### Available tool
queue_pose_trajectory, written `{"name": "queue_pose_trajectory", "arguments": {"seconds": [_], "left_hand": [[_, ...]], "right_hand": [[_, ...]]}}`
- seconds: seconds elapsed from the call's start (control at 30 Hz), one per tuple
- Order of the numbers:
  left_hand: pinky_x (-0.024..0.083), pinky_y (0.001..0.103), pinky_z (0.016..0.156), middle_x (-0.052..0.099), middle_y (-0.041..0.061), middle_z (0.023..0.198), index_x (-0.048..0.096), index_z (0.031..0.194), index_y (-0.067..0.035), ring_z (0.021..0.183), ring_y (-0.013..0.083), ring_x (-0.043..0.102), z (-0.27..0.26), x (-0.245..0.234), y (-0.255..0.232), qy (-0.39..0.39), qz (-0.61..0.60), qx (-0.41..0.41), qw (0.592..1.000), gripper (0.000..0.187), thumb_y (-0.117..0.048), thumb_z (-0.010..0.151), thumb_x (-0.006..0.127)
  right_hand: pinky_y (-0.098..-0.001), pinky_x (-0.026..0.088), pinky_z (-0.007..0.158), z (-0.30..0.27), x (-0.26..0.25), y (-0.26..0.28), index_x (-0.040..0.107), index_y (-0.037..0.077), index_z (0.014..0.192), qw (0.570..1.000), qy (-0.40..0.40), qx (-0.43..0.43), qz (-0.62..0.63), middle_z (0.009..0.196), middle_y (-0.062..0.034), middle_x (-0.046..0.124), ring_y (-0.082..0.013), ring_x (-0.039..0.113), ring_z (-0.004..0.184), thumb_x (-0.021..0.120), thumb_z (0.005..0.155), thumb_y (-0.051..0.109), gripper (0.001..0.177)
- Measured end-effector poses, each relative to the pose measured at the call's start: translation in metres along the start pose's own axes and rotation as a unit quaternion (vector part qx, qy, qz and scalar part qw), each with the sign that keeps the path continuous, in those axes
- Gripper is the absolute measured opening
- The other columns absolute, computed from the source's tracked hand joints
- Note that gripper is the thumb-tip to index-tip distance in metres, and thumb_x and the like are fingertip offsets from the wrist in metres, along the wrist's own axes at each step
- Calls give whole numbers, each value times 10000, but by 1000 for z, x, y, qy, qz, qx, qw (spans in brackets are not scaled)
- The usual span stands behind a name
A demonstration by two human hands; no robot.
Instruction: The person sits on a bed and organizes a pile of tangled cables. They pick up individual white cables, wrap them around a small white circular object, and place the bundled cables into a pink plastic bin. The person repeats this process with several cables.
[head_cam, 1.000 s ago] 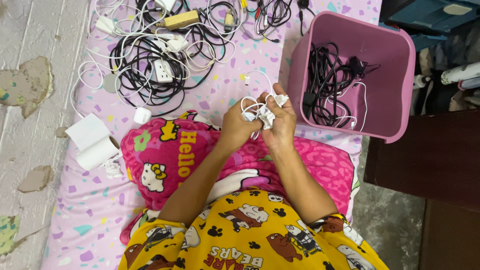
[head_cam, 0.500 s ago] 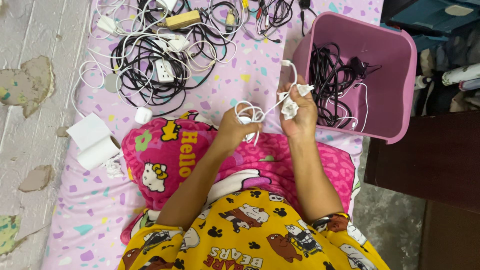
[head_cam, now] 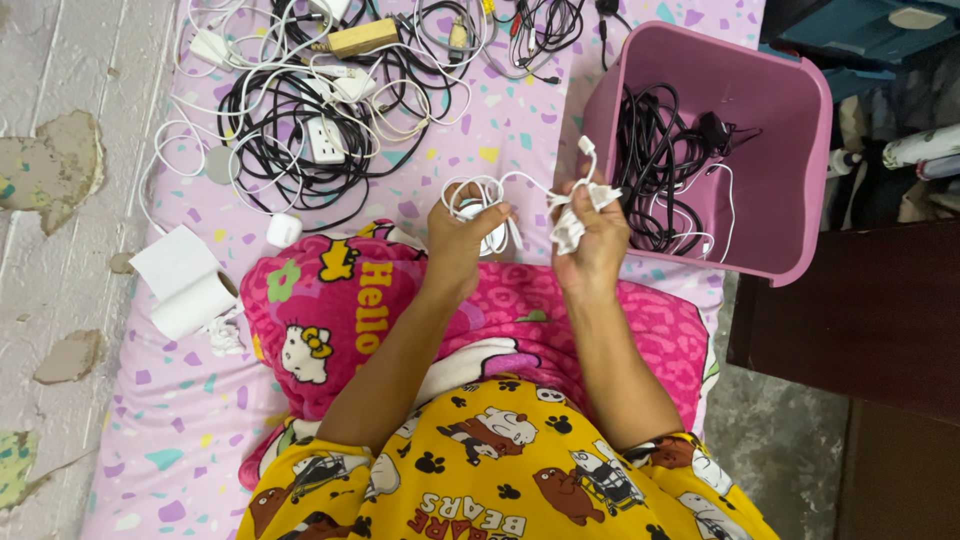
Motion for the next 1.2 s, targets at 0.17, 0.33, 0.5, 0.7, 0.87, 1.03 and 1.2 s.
{"name": "queue_pose_trajectory", "arguments": {"seconds": [0.17, 0.33, 0.5, 0.7, 0.87, 1.03, 1.2], "left_hand": [[557, 260, 691, 672, 46, 927, 618, 1019, -32, 796, 127, 674, -2, 11, -5, -1, 8, 27, 1000, 256, 87, 847, 767], [576, 257, 778, 688, 54, 960, 588, 1019, -33, 864, 123, 698, -5, 20, -14, 4, 28, 56, 998, 277, 89, 840, 761], [571, 264, 792, 688, 58, 973, 599, 1063, -31, 880, 127, 692, -8, 23, -15, -14, 7, 63, 998, 283, 70, 862, 770], [596, 268, 781, 712, 51, 931, 580, 1014, -62, 870, 127, 727, -4, 18, -11, -21, -20, 36, 999, 290, 68, 821, 752], [557, 264, 725, 669, 37, 910, 590, 1015, -52, 804, 119, 665, -3, 13, -11, -13, 8, 71, 997, 275, 66, 860, 784], [560, 251, 739, 668, 20, 917, 603, 1026, -60, 819, 98, 658, -3, 11, -10, 20, 41, 72, 996, 282, 40, 846, 796], [537, 253, 696, 657, 17, 922, 604, 1011, -52, 795, 99, 633, -2, 7, -11, 54, 60, 41, 996, 286, 37, 839, 815]], "right_hand": [[-326, 588, 784, -21, 13, -15, 665, -30, 1265, 999, 25, 4, -37, 960, -138, 737, -200, 703, 832, 649, 995, -8, 272], [-355, 608, 839, -34, 18, -15, 636, -21, 1265, 999, 34, -33, -6, 983, -142, 742, -214, 722, 879, 676, 991, 25, 281], [-358, 626, 871, -33, 20, -14, 587, 7, 1283, 998, 37, -48, 12, 993, -133, 739, -220, 737, 926, 689, 968, 45, 332], [-335, 604, 833, -37, 25, -27, 616, -8, 1279, 998, 67, -21, -2, 1020, -158, 751, -221, 728, 896, 685, 996, 45, 296], [-337, 602, 847, -40, 27, -28, 633, -24, 1273, 998, 52, -3, -36, 1049, -167, 739, -212, 725, 921, 670, 1002, 1, 275], [-359, 617, 788, -32, 26, -20, 622, -9, 1304, 999, 38, 25, -27, 987, -142, 730, -217, 714, 873, 664, 970, -5, 336], [-350, 589, 746, -7, 23, 5, 581, 4, 1355, 999, 31, -13, -26, 953, -131, 711, -226, 705, 865, 672, 975, -20, 392]]}}
Point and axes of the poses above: each hand's wrist, its own z-axis towards the middle knuckle, its own x-axis out of the palm, y = z × x, the point moved 6 cm from there along z, towards the middle knuckle
